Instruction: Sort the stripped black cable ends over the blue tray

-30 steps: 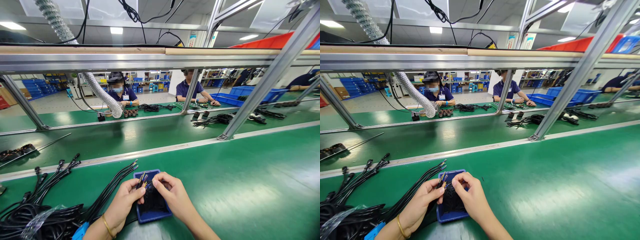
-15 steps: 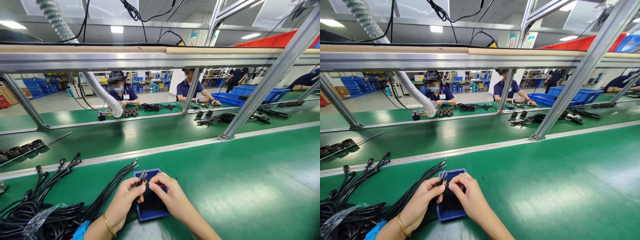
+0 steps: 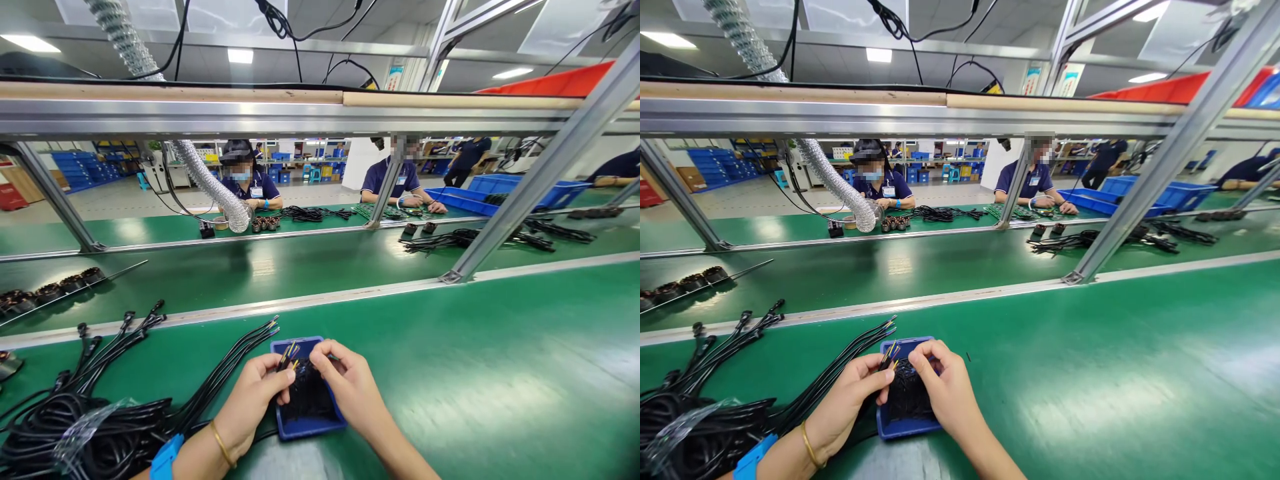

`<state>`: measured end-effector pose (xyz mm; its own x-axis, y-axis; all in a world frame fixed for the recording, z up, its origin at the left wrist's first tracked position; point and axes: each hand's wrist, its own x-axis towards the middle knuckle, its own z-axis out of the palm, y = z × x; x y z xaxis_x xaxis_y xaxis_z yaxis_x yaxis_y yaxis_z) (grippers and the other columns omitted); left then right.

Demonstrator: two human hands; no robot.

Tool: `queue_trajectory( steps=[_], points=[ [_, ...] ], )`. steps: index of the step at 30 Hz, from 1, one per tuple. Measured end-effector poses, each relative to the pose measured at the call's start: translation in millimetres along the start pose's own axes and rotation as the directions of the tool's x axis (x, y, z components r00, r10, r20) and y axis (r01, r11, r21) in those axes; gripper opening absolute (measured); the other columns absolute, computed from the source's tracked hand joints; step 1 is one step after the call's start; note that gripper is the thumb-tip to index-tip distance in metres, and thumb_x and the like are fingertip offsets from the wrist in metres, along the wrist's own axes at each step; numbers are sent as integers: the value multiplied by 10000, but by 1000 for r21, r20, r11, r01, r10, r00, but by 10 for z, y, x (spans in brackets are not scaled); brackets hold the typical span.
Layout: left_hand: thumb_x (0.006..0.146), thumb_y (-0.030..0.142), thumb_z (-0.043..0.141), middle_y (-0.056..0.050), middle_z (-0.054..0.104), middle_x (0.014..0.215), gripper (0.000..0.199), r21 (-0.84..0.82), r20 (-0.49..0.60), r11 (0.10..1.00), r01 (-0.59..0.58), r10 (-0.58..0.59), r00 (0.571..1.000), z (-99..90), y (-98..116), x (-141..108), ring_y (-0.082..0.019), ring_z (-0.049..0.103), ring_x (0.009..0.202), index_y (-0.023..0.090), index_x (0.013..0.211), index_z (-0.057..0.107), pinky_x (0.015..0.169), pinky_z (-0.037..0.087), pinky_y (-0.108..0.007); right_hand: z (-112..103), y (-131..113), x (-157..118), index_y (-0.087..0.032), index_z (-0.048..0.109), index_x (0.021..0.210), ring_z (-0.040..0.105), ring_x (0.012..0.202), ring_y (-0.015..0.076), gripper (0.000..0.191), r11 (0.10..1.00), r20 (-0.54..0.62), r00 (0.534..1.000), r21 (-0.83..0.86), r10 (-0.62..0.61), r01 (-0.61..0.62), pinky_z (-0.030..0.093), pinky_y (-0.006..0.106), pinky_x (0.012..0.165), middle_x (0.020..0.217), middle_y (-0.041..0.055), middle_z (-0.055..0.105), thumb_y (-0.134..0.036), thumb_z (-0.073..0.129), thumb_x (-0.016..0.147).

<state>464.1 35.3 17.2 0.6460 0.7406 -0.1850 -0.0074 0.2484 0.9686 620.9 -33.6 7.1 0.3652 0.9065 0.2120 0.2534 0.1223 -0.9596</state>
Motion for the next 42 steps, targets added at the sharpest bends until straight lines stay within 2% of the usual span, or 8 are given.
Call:
queue_trajectory(
  steps=[4,12,25,33,37,39,42],
  points=[
    [693,383,732,22,521,611,278,4,1,1000,5,-5,1000,9,7,-2,-102,445,545,125,744,642,567,354,-245,38,39,-37,-195,620,721,526,687,165,327,991,-50,993,-83,-107,102,429,260,649,722,13,566,-462,562,902],
    [629,398,776,10,550,648,312,-31,-8,999,32,-32,999,23,22,-8,-101,464,546,128,728,655,555,369,-243,74,13,-50,-202,606,708,544,697,170,288,978,-53,984,-128,-172,164,436,268,642,717,14,579,-387,559,923],
    [627,386,789,25,541,597,291,-56,-11,998,27,-27,1000,14,12,8,-97,466,529,135,684,655,535,364,-230,57,-19,-63,-218,575,703,543,694,182,258,938,-71,958,-238,-276,253,433,296,648,704,19,590,-332,551,933],
    [609,412,810,26,547,575,335,-39,-9,999,33,-34,999,13,0,13,-96,463,523,125,706,667,529,361,-224,72,8,-38,-220,635,735,548,694,193,192,875,-15,925,-330,-380,355,445,317,636,700,29,630,-274,583,912],
    [631,455,803,26,539,576,375,-26,-17,1000,13,-14,1000,6,-28,22,-92,451,515,120,740,672,528,364,-226,8,-23,0,-237,690,816,585,764,210,138,854,110,904,-298,-412,426,475,349,709,770,39,691,-242,587,907],
    [648,472,789,31,525,554,381,-14,-13,1000,11,-11,1000,-1,-33,20,-92,445,506,123,736,667,524,357,-226,-30,-30,21,-241,702,820,596,776,211,145,869,129,908,-264,-398,418,483,352,723,789,41,707,-253,586,907],
    [659,462,780,35,521,527,356,2,-3,1000,25,-25,1000,-5,-22,7,-94,449,499,134,704,648,522,346,-224,-59,-16,36,-224,672,761,596,738,200,207,927,13,951,-222,-309,304,479,324,690,747,40,680,-319,571,915]
  ],
)
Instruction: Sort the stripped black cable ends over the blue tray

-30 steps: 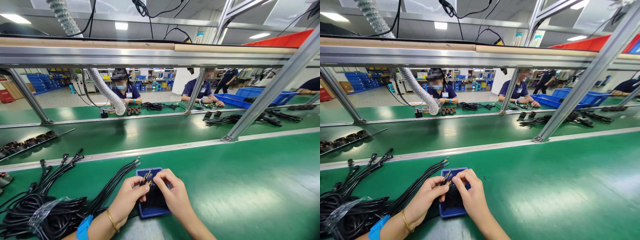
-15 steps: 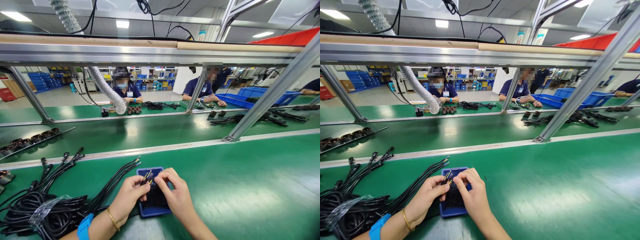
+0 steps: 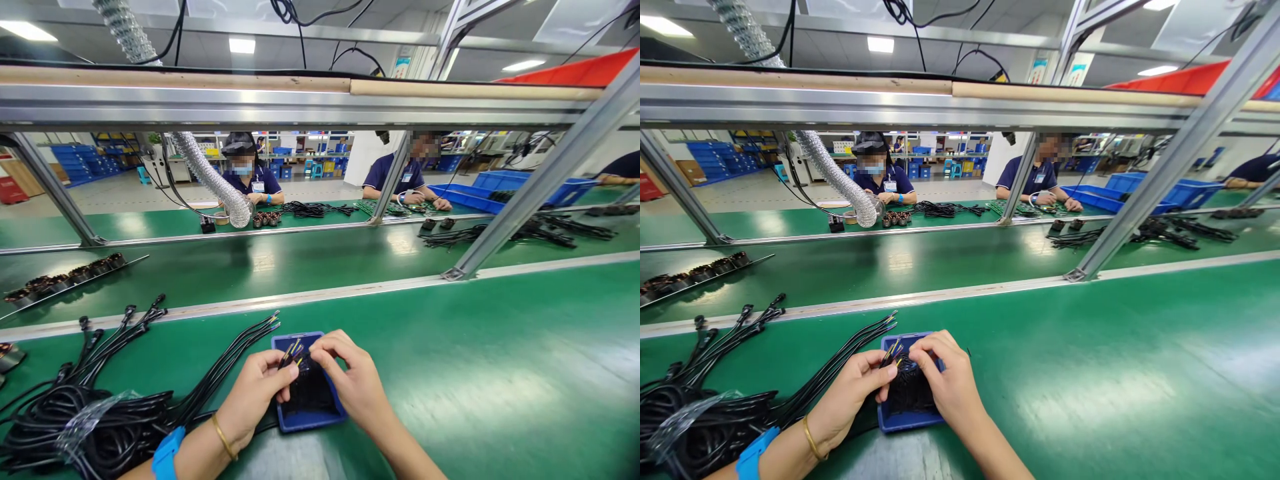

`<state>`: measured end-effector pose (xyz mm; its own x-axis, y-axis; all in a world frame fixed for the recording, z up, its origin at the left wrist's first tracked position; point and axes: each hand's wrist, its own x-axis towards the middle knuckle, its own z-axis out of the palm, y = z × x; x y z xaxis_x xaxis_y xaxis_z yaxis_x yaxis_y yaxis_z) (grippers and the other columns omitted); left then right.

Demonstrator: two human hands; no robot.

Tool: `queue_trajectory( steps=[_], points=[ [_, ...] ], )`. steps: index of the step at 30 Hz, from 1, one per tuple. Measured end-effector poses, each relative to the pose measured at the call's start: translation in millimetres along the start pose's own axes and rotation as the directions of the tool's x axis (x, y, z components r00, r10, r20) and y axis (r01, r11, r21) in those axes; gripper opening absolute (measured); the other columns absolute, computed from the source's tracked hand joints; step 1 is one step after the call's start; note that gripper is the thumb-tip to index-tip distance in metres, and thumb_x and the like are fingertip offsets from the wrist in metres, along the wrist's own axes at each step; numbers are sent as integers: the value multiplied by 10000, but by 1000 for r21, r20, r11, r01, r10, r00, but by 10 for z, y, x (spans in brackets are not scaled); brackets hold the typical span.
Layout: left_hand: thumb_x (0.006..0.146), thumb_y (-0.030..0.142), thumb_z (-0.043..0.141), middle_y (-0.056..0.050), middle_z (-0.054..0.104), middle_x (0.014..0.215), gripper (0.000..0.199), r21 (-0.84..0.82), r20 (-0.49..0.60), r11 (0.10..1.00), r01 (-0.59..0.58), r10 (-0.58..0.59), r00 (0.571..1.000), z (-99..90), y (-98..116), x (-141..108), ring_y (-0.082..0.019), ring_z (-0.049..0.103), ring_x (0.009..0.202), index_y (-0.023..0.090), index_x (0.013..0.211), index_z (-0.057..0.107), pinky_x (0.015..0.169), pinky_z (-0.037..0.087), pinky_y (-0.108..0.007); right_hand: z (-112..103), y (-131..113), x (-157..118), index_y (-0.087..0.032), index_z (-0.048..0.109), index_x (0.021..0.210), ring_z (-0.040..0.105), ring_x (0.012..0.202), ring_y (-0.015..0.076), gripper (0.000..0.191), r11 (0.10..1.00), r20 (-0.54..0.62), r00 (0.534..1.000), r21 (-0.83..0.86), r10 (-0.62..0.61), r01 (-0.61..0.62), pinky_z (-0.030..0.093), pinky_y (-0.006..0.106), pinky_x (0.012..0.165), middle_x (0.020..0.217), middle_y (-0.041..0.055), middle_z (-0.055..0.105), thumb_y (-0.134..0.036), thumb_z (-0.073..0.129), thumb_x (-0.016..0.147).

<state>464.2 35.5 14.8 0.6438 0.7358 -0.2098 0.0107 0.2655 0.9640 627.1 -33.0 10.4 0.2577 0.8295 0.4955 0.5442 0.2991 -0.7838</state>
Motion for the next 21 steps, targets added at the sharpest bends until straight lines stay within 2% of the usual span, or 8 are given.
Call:
queue_trajectory(
  steps=[2,4,8,15,21],
  points=[
    [654,451,778,36,520,514,343,8,4,1000,13,-13,1000,2,10,-11,-94,450,492,140,676,635,519,339,-224,7,8,-8,-217,649,732,589,711,188,249,997,-29,997,35,64,-63,469,301,669,724,33,654,-357,561,918],
    [646,450,778,38,517,508,341,14,11,1000,21,-21,1000,6,17,-18,-94,447,485,143,662,629,513,335,-224,25,0,-18,-215,645,723,586,710,182,259,995,-7,997,56,79,-78,459,288,673,719,25,647,-365,563,917],
    [643,459,770,38,513,510,348,27,21,999,19,-20,1000,9,18,-19,-92,440,479,143,656,625,505,327,-225,57,-35,-28,-213,650,715,584,710,177,241,996,20,997,56,70,-71,443,280,681,712,15,648,-336,580,910],
    [654,461,761,36,512,508,351,50,25,999,17,-18,1000,11,24,-18,-95,446,485,137,661,625,515,335,-228,69,-41,-39,-211,642,705,577,697,176,251,995,-6,997,55,82,-81,439,283,666,704,13,640,-336,578,913],
    [640,460,785,32,536,527,371,33,5,999,18,-19,1000,-2,-4,-4,-88,450,491,118,726,672,515,340,-220,93,-30,-52,-209,692,742,591,727,182,209,996,71,997,73,37,-42,454,297,700,719,21,676,-304,607,909]
  ],
)
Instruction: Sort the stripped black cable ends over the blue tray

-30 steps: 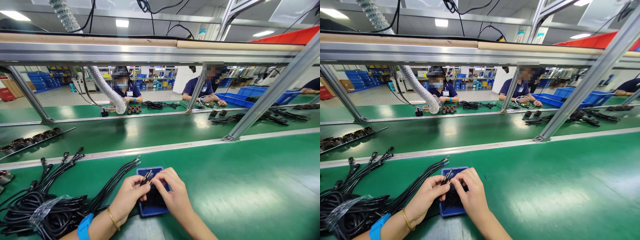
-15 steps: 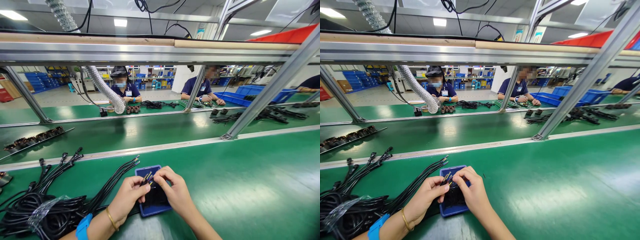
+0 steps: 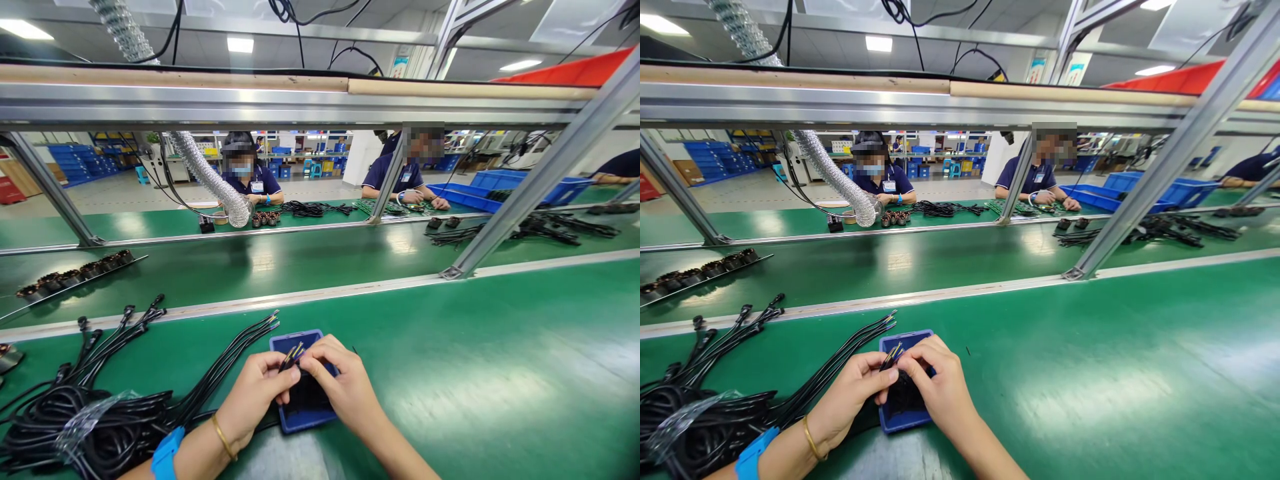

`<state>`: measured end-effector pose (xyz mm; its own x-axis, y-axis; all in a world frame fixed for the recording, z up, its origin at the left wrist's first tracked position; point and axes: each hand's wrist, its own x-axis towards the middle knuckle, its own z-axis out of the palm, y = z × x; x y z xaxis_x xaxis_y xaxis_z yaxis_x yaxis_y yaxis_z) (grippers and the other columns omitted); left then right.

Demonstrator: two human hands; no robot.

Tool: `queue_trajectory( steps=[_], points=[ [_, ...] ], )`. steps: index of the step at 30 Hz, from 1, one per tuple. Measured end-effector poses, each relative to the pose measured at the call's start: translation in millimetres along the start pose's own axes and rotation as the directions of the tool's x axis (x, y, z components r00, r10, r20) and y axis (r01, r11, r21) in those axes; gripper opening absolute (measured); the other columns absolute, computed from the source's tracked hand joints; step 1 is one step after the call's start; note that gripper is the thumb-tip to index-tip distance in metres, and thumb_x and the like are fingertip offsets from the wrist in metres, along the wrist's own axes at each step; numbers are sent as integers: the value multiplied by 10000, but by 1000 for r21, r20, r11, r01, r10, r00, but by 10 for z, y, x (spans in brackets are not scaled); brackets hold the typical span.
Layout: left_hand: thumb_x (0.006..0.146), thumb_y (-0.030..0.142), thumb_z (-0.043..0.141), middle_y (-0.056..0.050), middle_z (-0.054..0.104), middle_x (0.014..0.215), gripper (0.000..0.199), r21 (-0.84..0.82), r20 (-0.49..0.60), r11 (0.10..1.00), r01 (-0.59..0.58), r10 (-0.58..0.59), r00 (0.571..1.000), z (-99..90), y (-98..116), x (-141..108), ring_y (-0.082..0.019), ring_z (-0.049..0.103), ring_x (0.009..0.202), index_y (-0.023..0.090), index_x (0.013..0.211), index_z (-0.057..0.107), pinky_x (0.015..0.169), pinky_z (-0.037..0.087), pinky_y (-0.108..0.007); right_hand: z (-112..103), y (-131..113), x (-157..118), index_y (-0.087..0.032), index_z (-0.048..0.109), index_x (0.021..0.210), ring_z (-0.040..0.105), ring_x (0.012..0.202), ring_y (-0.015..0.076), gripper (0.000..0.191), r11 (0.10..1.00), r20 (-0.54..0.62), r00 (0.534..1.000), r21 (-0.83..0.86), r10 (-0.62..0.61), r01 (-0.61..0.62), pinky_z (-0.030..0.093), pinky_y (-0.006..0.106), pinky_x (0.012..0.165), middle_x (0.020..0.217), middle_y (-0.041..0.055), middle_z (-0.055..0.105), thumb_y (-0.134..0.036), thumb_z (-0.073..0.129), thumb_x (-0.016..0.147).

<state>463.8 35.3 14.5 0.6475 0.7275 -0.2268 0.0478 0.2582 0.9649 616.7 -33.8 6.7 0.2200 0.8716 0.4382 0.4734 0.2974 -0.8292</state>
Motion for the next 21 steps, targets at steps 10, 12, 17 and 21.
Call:
queue_trajectory(
  steps=[10,12,17,21],
  points=[
    [683,428,761,32,542,611,339,-23,-5,999,-41,41,999,-1,18,-1,-86,461,523,123,778,648,525,380,-219,-113,34,46,-215,722,917,611,868,189,118,997,107,994,79,3,-11,474,291,766,888,45,687,-253,613,891],
    [693,366,740,25,548,650,278,-23,12,998,-50,50,999,-5,25,-10,-89,467,548,123,785,641,536,388,-221,-107,18,48,-200,695,866,604,808,177,58,998,110,993,50,40,-45,473,262,689,830,33,666,-214,644,842],
    [633,182,719,11,595,733,186,-51,18,994,-97,98,995,-16,36,-29,-129,535,697,146,768,597,653,452,-243,-50,17,27,-185,646,766,552,657,133,63,994,130,985,-4,112,-112,448,237,621,745,2,622,-169,612,817],
    [614,191,758,16,598,706,219,-23,-34,992,-122,121,992,-28,26,-16,-129,552,676,153,712,565,681,466,-260,-46,10,19,-184,668,766,573,715,155,87,997,124,990,12,71,-73,452,251,661,729,12,633,-192,617,836]
  ],
)
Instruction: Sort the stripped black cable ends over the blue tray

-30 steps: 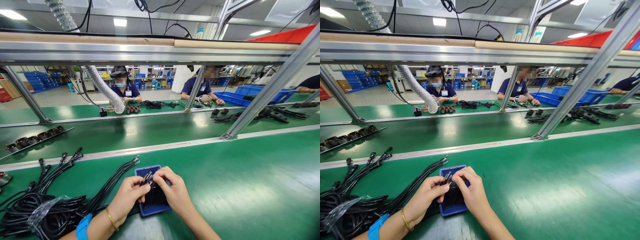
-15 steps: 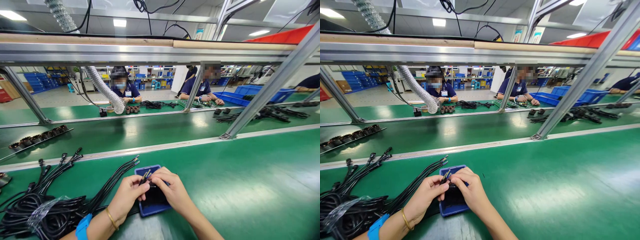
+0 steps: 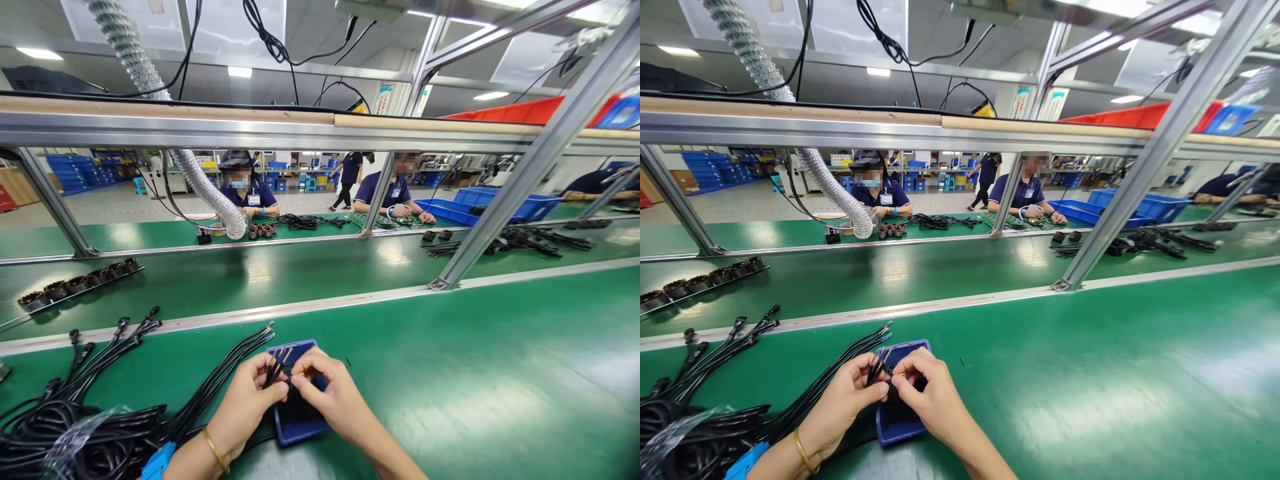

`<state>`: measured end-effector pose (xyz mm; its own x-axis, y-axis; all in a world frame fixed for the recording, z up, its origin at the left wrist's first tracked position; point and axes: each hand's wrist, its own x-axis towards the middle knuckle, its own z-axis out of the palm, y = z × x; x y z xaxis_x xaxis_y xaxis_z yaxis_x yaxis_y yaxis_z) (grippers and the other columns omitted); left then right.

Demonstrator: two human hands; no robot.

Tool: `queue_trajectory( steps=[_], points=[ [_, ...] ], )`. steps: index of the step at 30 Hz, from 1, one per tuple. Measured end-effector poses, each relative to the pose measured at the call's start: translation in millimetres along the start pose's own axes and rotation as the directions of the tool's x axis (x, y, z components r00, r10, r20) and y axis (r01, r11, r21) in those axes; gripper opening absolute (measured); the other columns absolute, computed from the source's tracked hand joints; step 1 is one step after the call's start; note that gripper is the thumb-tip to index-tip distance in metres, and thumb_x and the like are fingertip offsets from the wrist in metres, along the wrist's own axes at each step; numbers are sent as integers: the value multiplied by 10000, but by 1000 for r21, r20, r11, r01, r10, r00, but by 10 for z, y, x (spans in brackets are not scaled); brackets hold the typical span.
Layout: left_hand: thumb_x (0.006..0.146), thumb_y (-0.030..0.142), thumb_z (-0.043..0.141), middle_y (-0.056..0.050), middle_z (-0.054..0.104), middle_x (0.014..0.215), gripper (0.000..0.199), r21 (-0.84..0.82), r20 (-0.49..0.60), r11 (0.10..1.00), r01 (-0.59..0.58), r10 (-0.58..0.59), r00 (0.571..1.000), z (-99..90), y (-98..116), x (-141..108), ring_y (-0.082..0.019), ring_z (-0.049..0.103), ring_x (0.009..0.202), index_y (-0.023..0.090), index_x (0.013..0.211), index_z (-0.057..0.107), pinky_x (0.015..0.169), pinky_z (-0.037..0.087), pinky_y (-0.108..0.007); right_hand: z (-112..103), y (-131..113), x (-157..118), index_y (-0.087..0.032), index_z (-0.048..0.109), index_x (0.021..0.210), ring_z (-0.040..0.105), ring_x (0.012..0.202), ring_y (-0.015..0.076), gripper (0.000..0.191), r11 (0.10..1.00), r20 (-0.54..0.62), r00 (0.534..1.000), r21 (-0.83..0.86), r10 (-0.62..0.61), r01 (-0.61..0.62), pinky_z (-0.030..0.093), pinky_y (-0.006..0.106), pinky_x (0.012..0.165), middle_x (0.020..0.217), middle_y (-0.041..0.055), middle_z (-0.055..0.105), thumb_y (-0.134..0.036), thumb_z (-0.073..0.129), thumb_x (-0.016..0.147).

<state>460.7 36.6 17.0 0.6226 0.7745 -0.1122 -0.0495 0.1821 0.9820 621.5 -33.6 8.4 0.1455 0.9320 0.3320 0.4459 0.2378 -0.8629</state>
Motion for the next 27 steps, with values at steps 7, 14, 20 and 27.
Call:
queue_trajectory(
  steps=[7,14,20,27],
  points=[
    [594,420,848,26,579,663,418,-27,130,1000,-13,17,991,-55,-186,55,-103,562,524,156,723,551,477,362,-204,-88,17,38,-205,731,758,620,778,188,87,976,36,978,-69,-204,206,465,300,752,748,35,709,-276,714,805],
    [566,685,761,-20,626,704,611,-72,82,997,23,-17,997,-67,-199,134,-140,597,611,137,812,649,553,444,-240,-344,-169,-82,-228,764,757,670,801,184,325,987,486,860,39,-153,153,490,262,751,779,33,746,-474,595,885],
    [602,708,719,-23,632,680,610,-34,21,999,-2,3,1000,-16,-111,91,-60,447,468,110,710,666,512,346,-224,45,116,43,-231,743,985,597,992,296,272,710,266,960,-693,89,126,431,415,891,990,65,746,-340,794,741],
    [499,556,867,-20,624,622,535,-160,55,979,126,-118,991,54,-48,15,-110,556,561,120,718,647,548,409,-215,317,334,68,-250,751,846,591,903,244,87,579,318,939,-793,127,190,422,336,790,902,32,740,-285,673,865]
  ],
)
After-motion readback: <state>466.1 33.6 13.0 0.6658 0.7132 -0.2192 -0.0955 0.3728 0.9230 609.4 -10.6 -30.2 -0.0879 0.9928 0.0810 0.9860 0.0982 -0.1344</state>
